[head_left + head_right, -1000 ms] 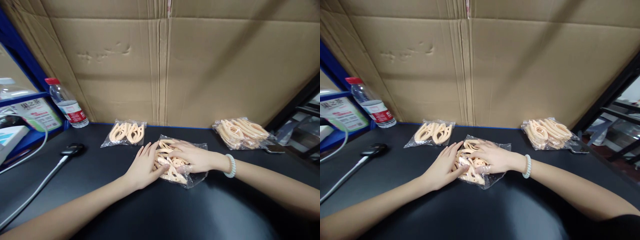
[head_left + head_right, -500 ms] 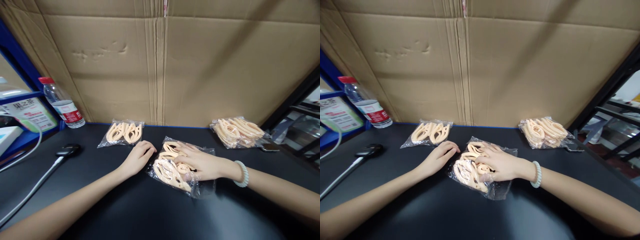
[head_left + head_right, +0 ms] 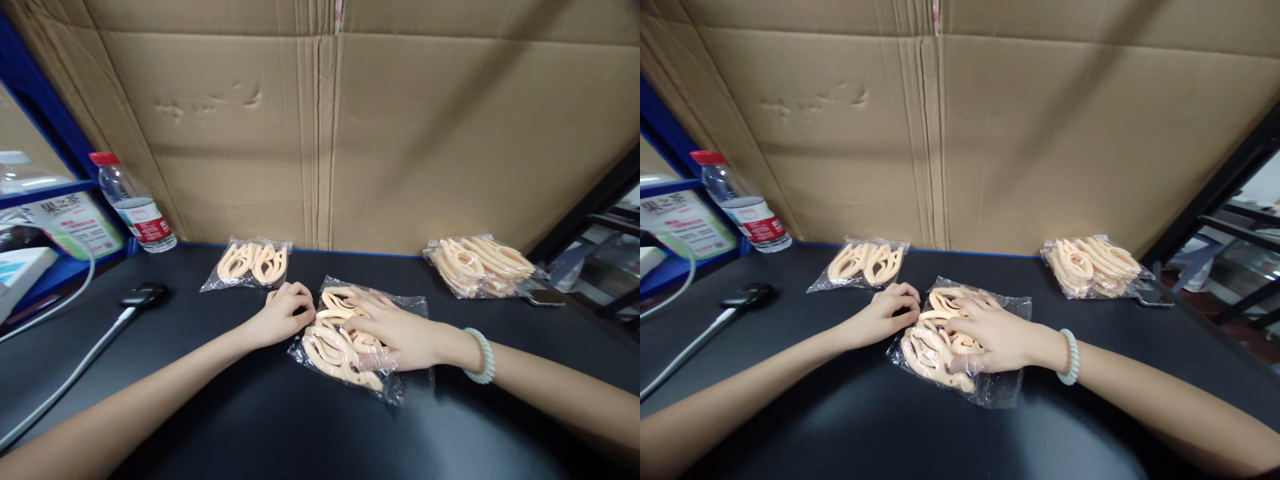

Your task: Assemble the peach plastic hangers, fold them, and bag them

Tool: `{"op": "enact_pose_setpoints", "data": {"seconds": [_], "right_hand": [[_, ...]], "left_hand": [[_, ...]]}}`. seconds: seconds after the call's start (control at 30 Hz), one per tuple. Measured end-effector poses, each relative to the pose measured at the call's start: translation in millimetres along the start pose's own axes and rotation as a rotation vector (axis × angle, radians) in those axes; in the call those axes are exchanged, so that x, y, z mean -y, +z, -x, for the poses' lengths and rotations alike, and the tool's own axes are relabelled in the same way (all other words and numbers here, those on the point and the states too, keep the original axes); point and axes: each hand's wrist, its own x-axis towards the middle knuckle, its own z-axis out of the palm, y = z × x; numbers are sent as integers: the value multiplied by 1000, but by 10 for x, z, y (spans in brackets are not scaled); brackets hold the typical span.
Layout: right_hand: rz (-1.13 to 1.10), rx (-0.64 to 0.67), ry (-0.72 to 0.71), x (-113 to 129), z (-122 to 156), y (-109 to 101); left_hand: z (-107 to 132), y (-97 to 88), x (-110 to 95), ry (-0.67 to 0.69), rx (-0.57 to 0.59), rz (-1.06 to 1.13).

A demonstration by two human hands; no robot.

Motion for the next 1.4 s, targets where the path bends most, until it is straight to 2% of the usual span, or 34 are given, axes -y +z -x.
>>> {"op": "enact_pose_setpoints", "data": {"seconds": [0.23, 0.43, 0.73, 1.13, 1.27, 1.4], "right_hand": [[40, -9, 36, -11, 37, 38], [5, 16, 63, 29, 174, -11], [-3, 59, 159, 88, 523, -22], [-27, 12, 245, 121, 1043, 10], [-4, 27, 265, 95, 1136, 30], [4, 15, 279, 37, 1192, 61]], "left_hand": [[-13, 22, 49, 38, -70, 42], [-26, 17, 90, 64, -93, 68], [-17, -21, 71, 70, -84, 87], [-27, -80, 16, 21, -54, 115], [-18, -133, -29, 12, -82, 126], [4, -281, -67, -7, -119, 72]]}}
